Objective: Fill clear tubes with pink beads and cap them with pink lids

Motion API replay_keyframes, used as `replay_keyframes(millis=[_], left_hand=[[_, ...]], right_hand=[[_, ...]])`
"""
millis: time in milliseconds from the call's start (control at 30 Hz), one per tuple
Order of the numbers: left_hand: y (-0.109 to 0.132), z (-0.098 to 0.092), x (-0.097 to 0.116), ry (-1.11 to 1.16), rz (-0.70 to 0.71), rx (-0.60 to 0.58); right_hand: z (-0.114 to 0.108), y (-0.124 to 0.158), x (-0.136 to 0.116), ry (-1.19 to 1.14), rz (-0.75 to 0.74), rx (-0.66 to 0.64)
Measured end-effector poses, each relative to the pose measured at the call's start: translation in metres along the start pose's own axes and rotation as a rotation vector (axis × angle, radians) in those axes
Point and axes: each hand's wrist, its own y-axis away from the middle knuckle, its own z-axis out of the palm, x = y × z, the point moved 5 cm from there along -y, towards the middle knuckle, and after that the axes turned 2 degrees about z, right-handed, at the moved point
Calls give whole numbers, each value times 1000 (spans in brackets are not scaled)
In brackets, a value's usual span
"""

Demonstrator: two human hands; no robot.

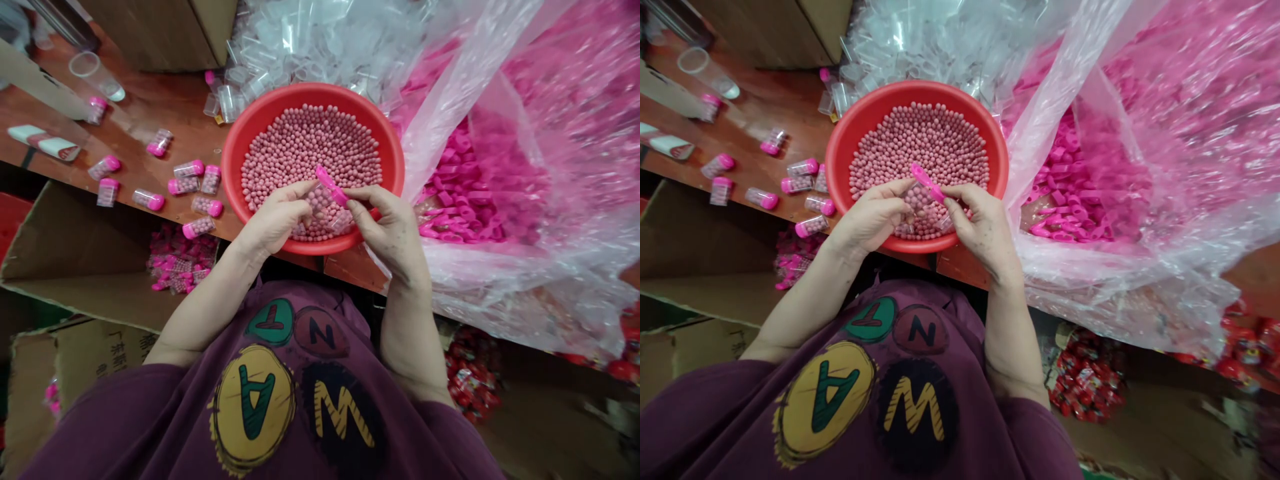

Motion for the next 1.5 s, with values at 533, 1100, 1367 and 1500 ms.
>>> replay_keyframes(millis=[533, 1100, 1367, 1500], left_hand=[[-1, 3, -2, 84, -55, -21], [2, 2, -8, 202, -31, -55], [0, -8, 7, -320, 310, 91], [1, -10, 15, -365, 303, 91]], right_hand=[[11, -5, -2, 23, -3, -74], [14, -4, 9, -143, 85, 131], [40, -2, 31, -294, 195, 121], [46, -3, 27, -393, 217, 136]])
